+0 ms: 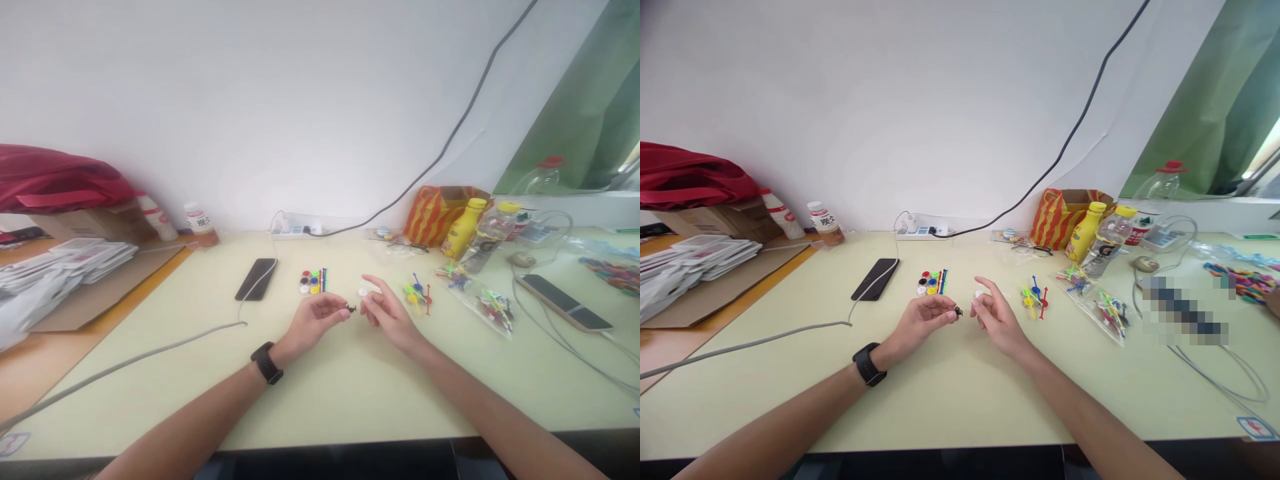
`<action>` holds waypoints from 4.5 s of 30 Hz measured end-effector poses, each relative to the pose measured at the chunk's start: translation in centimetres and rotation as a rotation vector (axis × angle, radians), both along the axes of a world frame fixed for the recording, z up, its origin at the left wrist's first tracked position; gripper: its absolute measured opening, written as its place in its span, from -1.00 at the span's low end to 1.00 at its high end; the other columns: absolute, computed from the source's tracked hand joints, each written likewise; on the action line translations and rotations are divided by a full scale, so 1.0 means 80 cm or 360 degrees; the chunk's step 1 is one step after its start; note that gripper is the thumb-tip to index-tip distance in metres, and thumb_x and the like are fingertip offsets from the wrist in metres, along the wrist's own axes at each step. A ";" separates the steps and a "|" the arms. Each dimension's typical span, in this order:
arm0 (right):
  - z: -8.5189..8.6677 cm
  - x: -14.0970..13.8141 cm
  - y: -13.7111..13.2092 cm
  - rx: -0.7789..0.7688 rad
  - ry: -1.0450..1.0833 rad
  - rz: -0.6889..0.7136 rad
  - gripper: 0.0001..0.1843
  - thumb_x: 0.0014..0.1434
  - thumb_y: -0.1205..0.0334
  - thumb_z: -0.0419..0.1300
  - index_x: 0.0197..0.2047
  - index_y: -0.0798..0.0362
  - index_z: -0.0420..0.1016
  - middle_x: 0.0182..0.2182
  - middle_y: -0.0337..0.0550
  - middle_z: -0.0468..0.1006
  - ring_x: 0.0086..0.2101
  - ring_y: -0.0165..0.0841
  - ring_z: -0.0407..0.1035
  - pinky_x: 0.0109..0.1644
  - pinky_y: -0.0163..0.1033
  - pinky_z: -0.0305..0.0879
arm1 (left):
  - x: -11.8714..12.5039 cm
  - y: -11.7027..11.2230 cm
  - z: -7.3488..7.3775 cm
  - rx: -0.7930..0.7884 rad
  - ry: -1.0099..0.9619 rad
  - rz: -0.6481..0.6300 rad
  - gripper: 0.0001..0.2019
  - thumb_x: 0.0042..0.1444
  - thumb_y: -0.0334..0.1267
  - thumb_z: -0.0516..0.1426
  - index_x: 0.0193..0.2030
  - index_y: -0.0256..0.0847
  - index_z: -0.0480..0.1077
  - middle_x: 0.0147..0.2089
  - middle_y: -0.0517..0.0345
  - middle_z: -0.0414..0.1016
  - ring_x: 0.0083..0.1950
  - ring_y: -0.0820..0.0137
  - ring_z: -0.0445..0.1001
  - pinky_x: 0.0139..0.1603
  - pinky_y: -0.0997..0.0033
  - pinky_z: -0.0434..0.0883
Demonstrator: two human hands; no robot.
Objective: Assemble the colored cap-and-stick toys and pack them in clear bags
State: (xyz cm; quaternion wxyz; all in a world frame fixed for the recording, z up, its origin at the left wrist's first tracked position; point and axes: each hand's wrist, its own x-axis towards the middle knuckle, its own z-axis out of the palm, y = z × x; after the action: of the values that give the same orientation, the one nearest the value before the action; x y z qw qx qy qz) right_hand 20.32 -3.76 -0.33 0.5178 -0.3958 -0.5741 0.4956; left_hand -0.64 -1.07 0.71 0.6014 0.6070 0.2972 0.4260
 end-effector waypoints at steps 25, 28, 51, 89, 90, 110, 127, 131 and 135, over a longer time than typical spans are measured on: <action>0.000 -0.002 0.000 -0.0075 0.0036 0.0194 -0.63 0.20 -0.07 0.33 -0.08 -0.03 0.42 -0.33 -0.19 0.51 -0.46 -0.39 0.29 -0.39 -0.23 0.26 | 0.001 0.000 -0.002 0.0023 0.0020 -0.0012 -0.73 0.07 -0.16 0.39 -0.17 -0.27 0.54 -0.17 0.01 0.62 -0.14 0.29 0.60 0.00 0.25 0.55; 0.004 -0.001 -0.003 0.0042 -0.0017 0.0064 -0.50 0.26 -0.07 0.27 0.17 -0.09 0.31 -0.36 -0.24 0.46 -0.44 -0.38 0.26 -0.37 -0.24 0.24 | 0.001 0.000 -0.002 0.0035 0.0039 0.0007 -0.73 0.07 -0.17 0.40 -0.17 -0.26 0.54 -0.16 0.02 0.61 -0.14 0.31 0.59 0.01 0.26 0.54; 0.002 -0.002 0.001 -0.0116 0.0057 0.0268 -0.59 0.15 -0.13 0.36 -0.15 -0.01 0.41 -0.38 -0.21 0.50 -0.46 -0.40 0.32 -0.41 -0.27 0.24 | 0.003 -0.004 0.002 0.0044 0.0025 -0.0091 -0.72 0.08 -0.16 0.39 -0.16 -0.27 0.54 -0.17 -0.01 0.64 -0.14 0.25 0.64 -0.02 0.23 0.56; -0.010 0.072 0.025 0.0649 -0.2129 -0.0595 -0.64 0.31 0.33 0.06 0.13 -0.03 0.46 -0.12 0.00 0.52 -0.07 -0.08 0.28 0.00 -0.05 0.19 | 0.001 0.001 -0.012 0.0416 0.0608 -0.0002 -0.78 0.24 -0.09 0.22 -0.12 -0.19 0.54 -0.13 0.05 0.59 -0.18 0.32 0.53 -0.10 0.30 0.47; -0.012 0.067 0.023 0.0662 -0.2142 -0.0547 -0.64 0.32 0.33 0.05 0.13 -0.04 0.47 -0.13 0.00 0.51 -0.08 -0.08 0.27 0.00 -0.04 0.19 | 0.001 0.001 -0.012 0.0416 0.0611 -0.0002 -0.78 0.24 -0.09 0.22 -0.11 -0.19 0.54 -0.13 0.05 0.59 -0.18 0.33 0.52 -0.10 0.30 0.47; -0.002 0.035 0.013 0.0473 -0.1215 0.0019 -0.89 0.36 0.33 0.02 -0.21 -0.01 0.33 -0.28 -0.17 0.47 -0.23 -0.25 0.33 -0.14 -0.14 0.25 | -0.001 -0.002 -0.018 0.0711 0.0925 0.0129 -0.81 0.26 -0.10 0.20 -0.15 -0.15 0.54 -0.06 0.05 0.54 -0.05 0.26 0.49 -0.09 0.29 0.43; 0.007 0.005 0.006 0.0193 -0.0380 0.0143 -0.77 0.36 0.05 0.13 -0.14 0.01 0.50 -0.30 -0.18 0.47 -0.31 -0.32 0.34 -0.21 -0.21 0.27 | 0.002 0.007 -0.015 0.0116 0.0361 0.0064 -0.73 0.19 -0.08 0.28 -0.09 -0.22 0.56 -0.10 -0.02 0.62 -0.13 0.23 0.61 -0.06 0.24 0.56; 0.000 -0.001 0.004 0.0198 -0.0334 0.0137 -0.78 0.37 0.05 0.12 -0.06 0.00 0.45 -0.26 -0.16 0.50 -0.27 -0.31 0.39 -0.20 -0.22 0.31 | 0.003 0.004 -0.003 0.0170 0.0266 -0.0049 -0.73 0.18 -0.12 0.30 -0.07 -0.23 0.59 -0.02 -0.06 0.63 0.03 0.15 0.59 0.13 0.14 0.52; -0.002 -0.004 0.000 0.0304 -0.0450 0.0033 -0.82 0.37 0.07 0.12 -0.09 -0.02 0.41 -0.20 -0.13 0.53 -0.18 -0.27 0.44 -0.12 -0.19 0.34 | 0.003 0.001 0.002 0.0192 0.0233 -0.0049 -0.73 0.15 -0.15 0.33 -0.07 -0.25 0.57 -0.03 -0.07 0.63 0.03 0.15 0.59 0.10 0.16 0.54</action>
State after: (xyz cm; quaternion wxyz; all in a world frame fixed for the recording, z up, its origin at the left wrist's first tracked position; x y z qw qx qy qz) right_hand 20.01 -3.75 -0.52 0.4621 -0.4044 -0.6898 0.3835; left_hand -0.38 -0.96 0.84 0.5469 0.6762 0.3047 0.3884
